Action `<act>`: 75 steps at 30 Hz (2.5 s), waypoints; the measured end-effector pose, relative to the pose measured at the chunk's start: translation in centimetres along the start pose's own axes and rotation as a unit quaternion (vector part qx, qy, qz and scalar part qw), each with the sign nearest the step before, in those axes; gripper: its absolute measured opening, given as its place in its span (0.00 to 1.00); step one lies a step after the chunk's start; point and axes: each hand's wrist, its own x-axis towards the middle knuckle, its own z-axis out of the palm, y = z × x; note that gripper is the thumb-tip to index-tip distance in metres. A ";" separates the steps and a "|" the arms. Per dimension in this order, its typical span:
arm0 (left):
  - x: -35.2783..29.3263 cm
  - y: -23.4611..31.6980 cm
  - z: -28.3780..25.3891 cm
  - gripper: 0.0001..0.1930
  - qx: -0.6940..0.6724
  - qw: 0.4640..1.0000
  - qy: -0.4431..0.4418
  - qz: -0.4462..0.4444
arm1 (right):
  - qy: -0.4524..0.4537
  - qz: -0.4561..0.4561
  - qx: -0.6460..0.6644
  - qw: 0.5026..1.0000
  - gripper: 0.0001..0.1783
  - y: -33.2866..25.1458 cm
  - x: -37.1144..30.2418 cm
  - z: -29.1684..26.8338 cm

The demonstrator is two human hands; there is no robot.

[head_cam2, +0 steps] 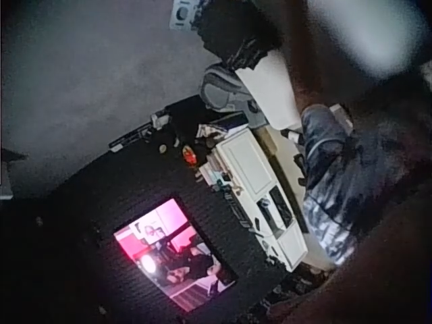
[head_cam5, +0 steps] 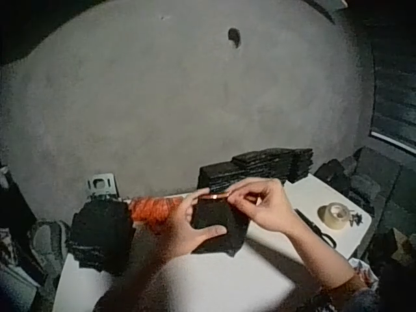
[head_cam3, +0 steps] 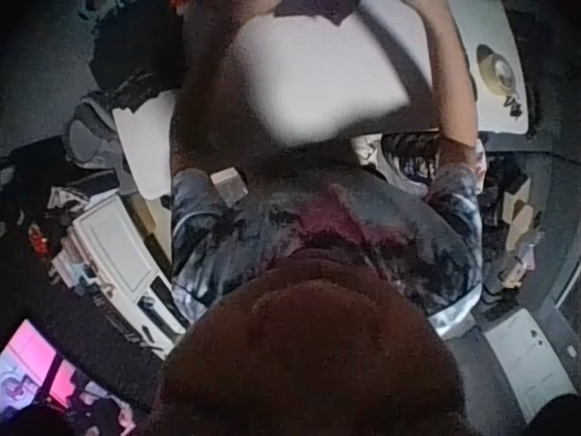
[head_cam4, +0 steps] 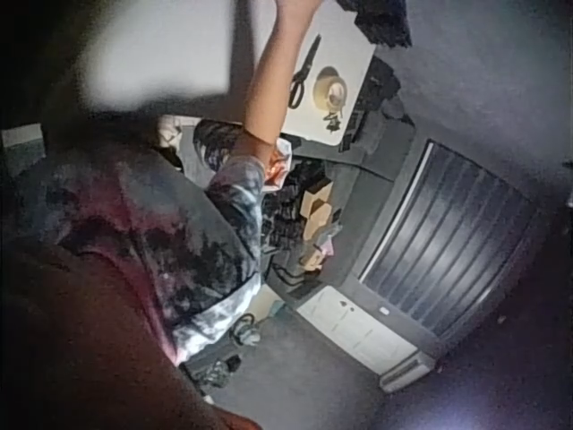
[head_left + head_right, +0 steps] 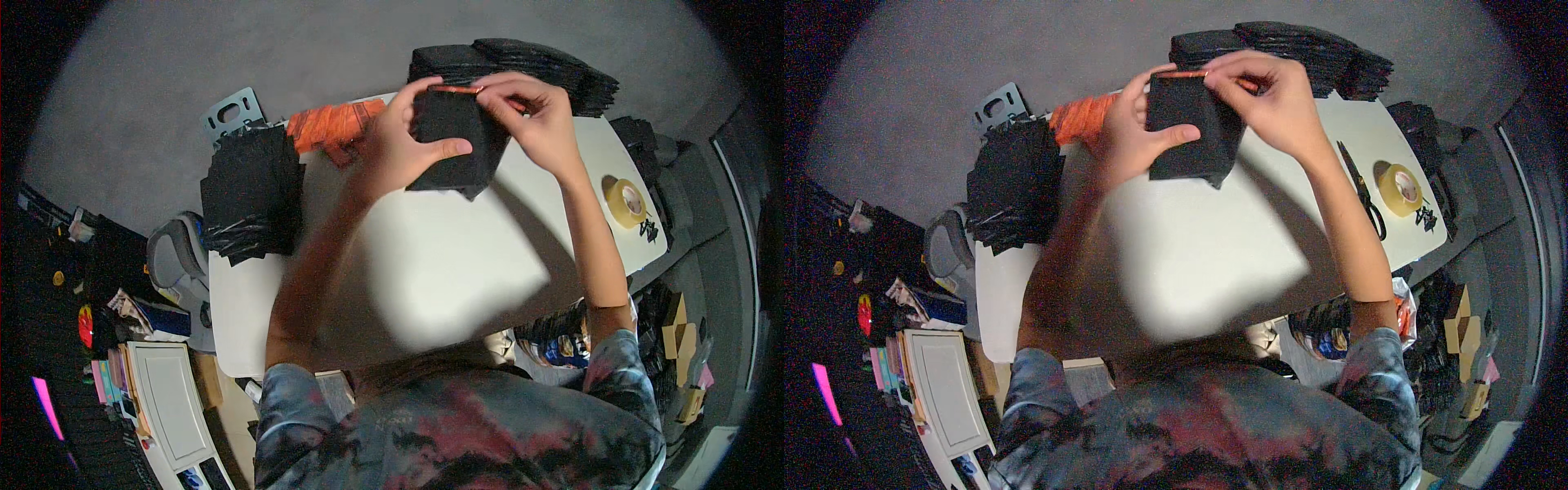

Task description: The recorder is seen folding and packing small black and orange items into small black plastic bags at a table.

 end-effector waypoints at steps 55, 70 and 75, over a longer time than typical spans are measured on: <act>-9.5 -2.5 -2.3 0.14 0.387 0.868 -0.282 0.133 | -0.153 -0.135 -0.217 0.955 0.11 2.4 -16.3 5.7; -11.7 -3.3 -2.1 0.08 0.412 0.827 -0.328 0.197 | -0.288 -0.045 -0.184 0.939 0.08 2.4 -15.8 3.2; -9.3 -3.5 -0.9 0.12 0.384 0.910 -0.115 0.101 | -0.082 0.091 -0.156 0.980 0.12 5.7 -10.9 3.8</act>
